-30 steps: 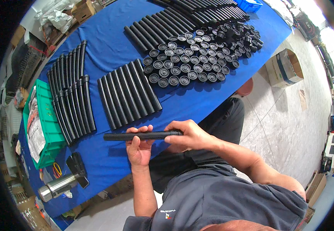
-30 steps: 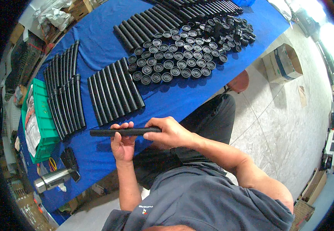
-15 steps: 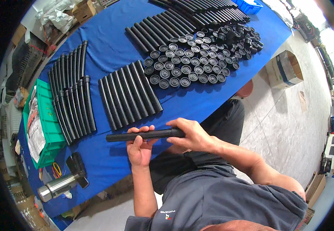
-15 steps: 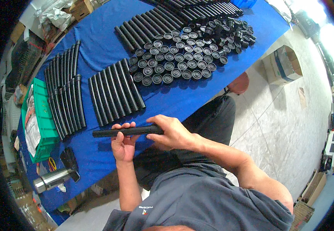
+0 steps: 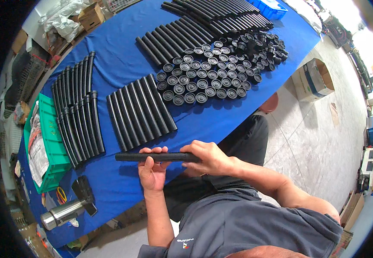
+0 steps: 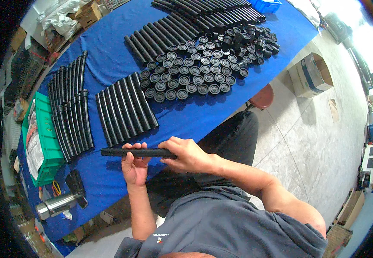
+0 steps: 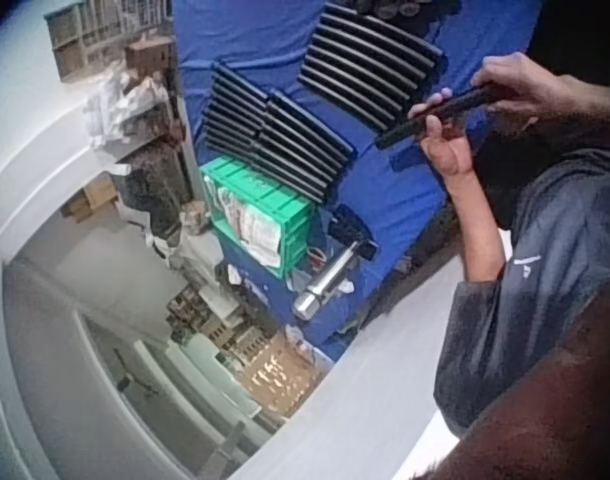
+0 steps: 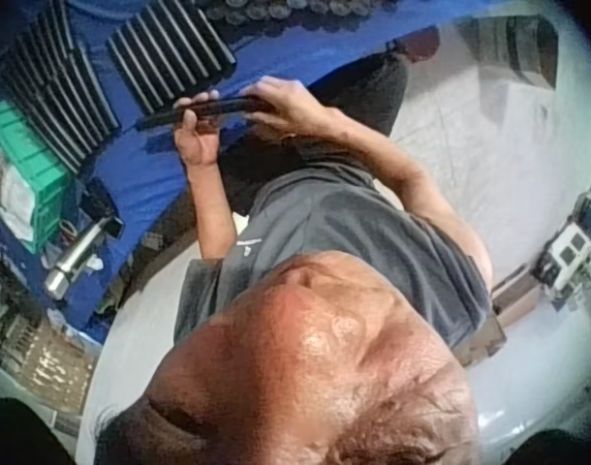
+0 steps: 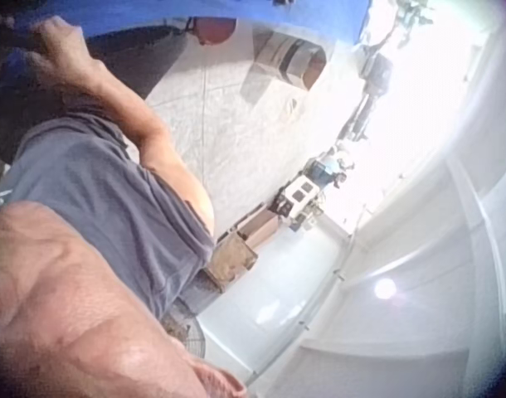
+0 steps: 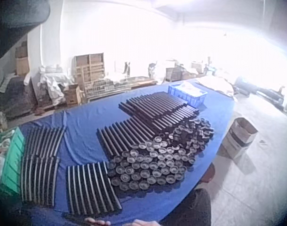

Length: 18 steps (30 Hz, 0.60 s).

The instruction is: Assembling plastic caps onto black tubes at a factory workstation.

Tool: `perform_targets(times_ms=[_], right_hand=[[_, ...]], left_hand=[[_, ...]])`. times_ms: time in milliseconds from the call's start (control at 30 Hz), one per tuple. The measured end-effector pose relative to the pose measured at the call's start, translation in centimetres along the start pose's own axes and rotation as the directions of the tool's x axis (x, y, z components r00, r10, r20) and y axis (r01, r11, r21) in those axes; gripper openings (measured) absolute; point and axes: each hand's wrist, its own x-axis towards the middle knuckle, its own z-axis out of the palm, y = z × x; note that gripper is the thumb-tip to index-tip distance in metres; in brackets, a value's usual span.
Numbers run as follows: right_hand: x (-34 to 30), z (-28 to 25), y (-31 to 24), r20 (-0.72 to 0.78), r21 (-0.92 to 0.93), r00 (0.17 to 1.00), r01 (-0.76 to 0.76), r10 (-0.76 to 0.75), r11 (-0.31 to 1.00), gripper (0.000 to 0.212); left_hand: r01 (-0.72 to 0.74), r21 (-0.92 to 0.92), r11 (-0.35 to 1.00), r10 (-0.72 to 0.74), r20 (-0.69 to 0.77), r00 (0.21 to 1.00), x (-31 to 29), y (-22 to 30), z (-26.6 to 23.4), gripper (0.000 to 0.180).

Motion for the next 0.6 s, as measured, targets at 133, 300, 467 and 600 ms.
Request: perform_targets(times_ms=[133, 300, 467, 600], right_hand=[[1.1, -1.5, -1.5, 0.586, 0.470, 0.608, -0.794, 0.536, 0.386, 0.044], [-0.4, 0.6, 0.2, 0.005, 0.064, 0.995, -0.096, 0.096, 0.993, 0.042], [1.1, -0.4, -1.3, 0.289, 0.494, 0.823, -0.566, 0.489, 0.660, 0.035], [0.2, 0.6, -0.3, 0.084, 0.289, 0.934, -0.355, 0.346, 0.889, 0.032]], left_hand=[[0.012, -0.012, 1.000, -0.013, -0.010, 1.000, 0.0, 0.0, -0.1, 0.025], [-0.003, -0.004, 1.000, 0.003, -0.029, 1.000, 0.0, -0.1, 0.1, 0.026], [-0.007, -0.011, 1.000, 0.007, -0.030, 1.000, -0.5, 0.3, 0.2, 0.029], [0.008, -0.045, 0.999, -0.012, -0.089, 0.996, -0.1, 0.1, 0.7, 0.029]])
